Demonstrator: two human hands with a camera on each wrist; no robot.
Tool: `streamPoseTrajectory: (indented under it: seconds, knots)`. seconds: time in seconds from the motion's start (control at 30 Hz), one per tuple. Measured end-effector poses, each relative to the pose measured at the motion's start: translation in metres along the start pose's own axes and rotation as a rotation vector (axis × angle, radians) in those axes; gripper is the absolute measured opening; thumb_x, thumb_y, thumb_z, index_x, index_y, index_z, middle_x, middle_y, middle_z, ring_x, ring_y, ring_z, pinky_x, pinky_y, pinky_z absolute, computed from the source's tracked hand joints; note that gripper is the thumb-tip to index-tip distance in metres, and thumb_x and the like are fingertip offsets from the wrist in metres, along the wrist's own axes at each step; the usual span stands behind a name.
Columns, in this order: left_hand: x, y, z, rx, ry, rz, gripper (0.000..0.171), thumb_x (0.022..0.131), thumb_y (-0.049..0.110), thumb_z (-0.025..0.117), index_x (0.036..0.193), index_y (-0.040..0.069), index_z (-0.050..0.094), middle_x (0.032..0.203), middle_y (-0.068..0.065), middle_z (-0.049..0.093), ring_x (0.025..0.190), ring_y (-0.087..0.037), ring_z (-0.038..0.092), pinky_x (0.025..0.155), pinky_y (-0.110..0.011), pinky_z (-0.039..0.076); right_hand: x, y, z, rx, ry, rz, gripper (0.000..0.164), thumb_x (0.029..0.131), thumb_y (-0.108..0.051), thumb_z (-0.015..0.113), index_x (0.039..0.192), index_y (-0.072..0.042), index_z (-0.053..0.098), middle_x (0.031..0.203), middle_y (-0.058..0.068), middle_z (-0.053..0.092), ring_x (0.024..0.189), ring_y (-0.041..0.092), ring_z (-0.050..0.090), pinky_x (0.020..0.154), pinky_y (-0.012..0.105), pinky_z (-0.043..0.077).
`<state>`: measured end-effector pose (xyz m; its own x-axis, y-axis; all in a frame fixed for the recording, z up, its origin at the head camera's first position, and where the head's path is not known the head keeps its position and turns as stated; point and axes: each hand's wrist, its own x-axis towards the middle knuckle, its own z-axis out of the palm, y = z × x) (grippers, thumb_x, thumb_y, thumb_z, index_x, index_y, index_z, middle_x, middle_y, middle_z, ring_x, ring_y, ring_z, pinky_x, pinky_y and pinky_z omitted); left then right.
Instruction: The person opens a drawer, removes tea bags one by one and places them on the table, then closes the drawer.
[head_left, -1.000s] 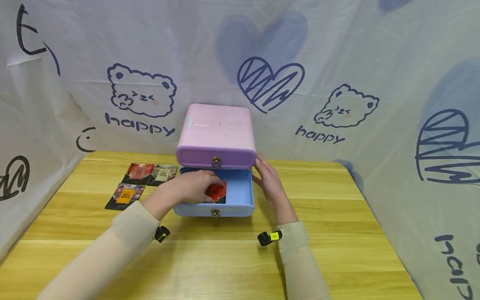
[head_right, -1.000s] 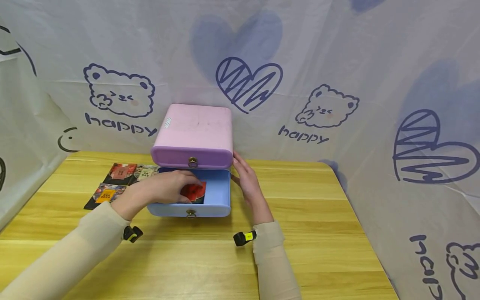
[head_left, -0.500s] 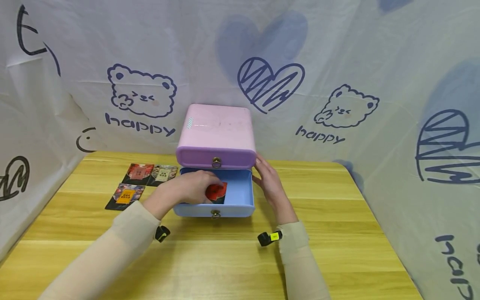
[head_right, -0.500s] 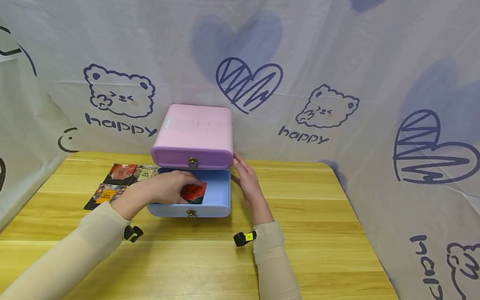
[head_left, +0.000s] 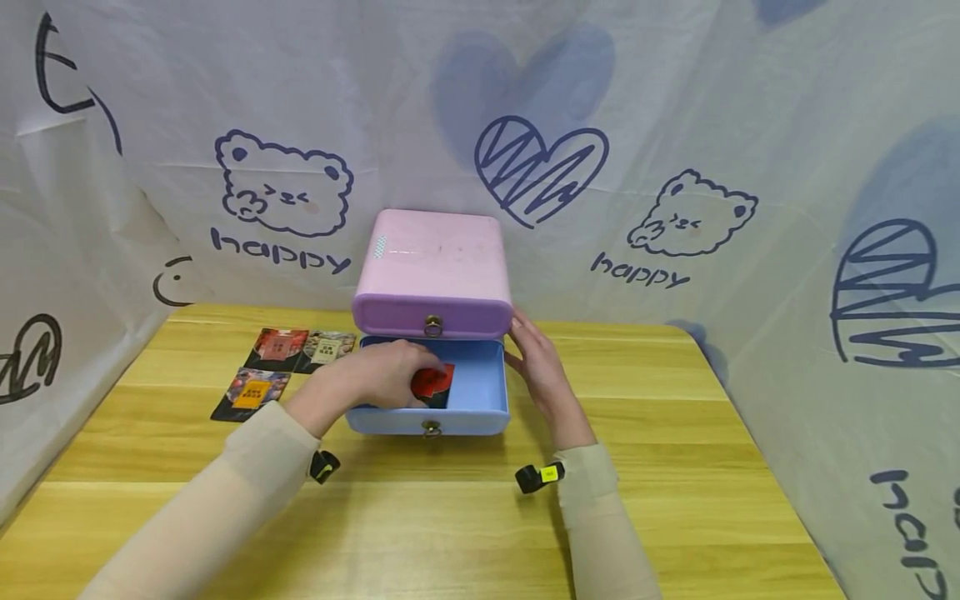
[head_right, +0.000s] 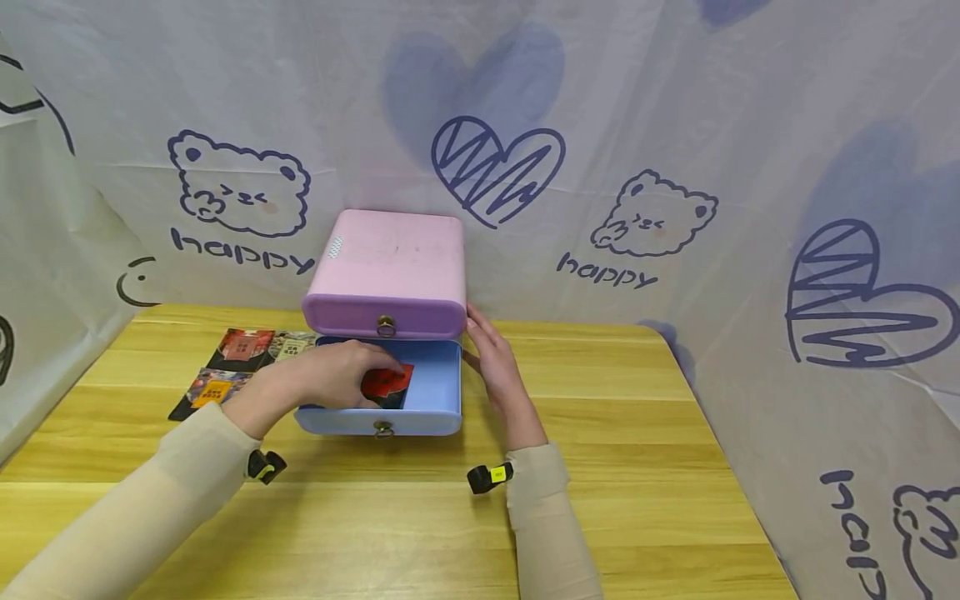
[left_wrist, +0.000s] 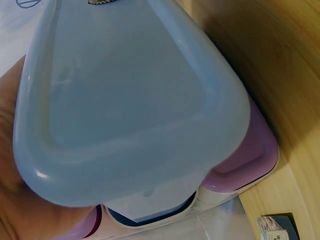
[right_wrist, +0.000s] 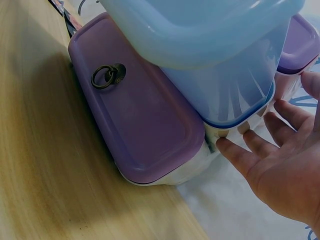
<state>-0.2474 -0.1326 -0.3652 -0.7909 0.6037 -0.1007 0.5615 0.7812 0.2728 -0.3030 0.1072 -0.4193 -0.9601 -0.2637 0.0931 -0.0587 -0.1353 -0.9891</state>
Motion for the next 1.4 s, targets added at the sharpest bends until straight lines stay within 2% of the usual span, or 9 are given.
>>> streamPoseTrajectory:
  seconds: [0.33, 0.67, 0.9, 1.1, 1.23, 1.4]
  knots:
    - [0.0, -0.002, 0.003, 0.038, 0.055, 0.006, 0.043, 0.076, 0.037, 0.067, 0.115, 0.021, 0.062, 0.106, 0.006, 0.062, 0.08, -0.005, 0.05, 0.075, -0.029, 0.047, 0.0, 0.0, 0.001, 0.004, 0.001, -0.003, 0.046, 0.091, -0.042, 0.049, 0.133, -0.025, 0.046, 0.14, -0.006, 0.038, 0.122, 0.009, 0.034, 0.101, 0.048, 0.032]
    - [-0.001, -0.005, 0.004, 0.027, 0.073, 0.009, 0.039, 0.078, 0.032, 0.064, 0.115, 0.021, 0.062, 0.11, 0.005, 0.062, 0.084, -0.003, 0.052, 0.08, -0.03, 0.048, 0.0, 0.0, 0.001, 0.022, -0.005, -0.02, 0.045, 0.092, -0.04, 0.048, 0.133, -0.022, 0.046, 0.14, -0.005, 0.039, 0.122, 0.009, 0.034, 0.102, 0.048, 0.032]
    - [-0.003, -0.006, 0.005, 0.031, 0.096, 0.016, 0.033, 0.083, 0.02, 0.06, 0.117, 0.02, 0.061, 0.114, 0.001, 0.061, 0.099, -0.011, 0.053, 0.086, -0.037, 0.048, 0.0, 0.0, 0.001, 0.015, -0.014, -0.01, 0.045, 0.092, -0.041, 0.048, 0.133, -0.023, 0.046, 0.141, -0.004, 0.037, 0.122, 0.009, 0.033, 0.102, 0.048, 0.032]
    - [-0.005, -0.008, 0.006, 0.023, 0.141, 0.021, 0.03, 0.088, 0.014, 0.055, 0.116, 0.023, 0.062, 0.114, 0.005, 0.061, 0.103, -0.009, 0.051, 0.088, -0.036, 0.047, 0.001, 0.0, -0.001, 0.014, -0.027, 0.004, 0.046, 0.093, -0.038, 0.045, 0.136, -0.02, 0.042, 0.143, -0.003, 0.035, 0.123, 0.01, 0.032, 0.102, 0.047, 0.031]
    - [-0.008, -0.01, 0.008, 0.009, 0.179, 0.009, 0.028, 0.09, 0.014, 0.052, 0.114, 0.024, 0.063, 0.113, 0.007, 0.062, 0.103, -0.009, 0.052, 0.089, -0.036, 0.047, -0.006, -0.012, 0.004, 0.006, -0.039, -0.005, 0.047, 0.094, -0.035, 0.045, 0.137, -0.015, 0.04, 0.144, 0.001, 0.033, 0.124, 0.011, 0.032, 0.102, 0.048, 0.031]
    - [-0.011, -0.012, 0.01, 0.01, 0.229, -0.037, 0.025, 0.091, 0.016, 0.052, 0.112, 0.024, 0.063, 0.111, 0.006, 0.062, 0.101, -0.011, 0.053, 0.086, -0.039, 0.048, -0.001, -0.003, 0.001, -0.008, -0.016, -0.004, 0.047, 0.092, -0.04, 0.047, 0.135, -0.022, 0.043, 0.142, -0.003, 0.036, 0.123, 0.01, 0.033, 0.102, 0.048, 0.031]
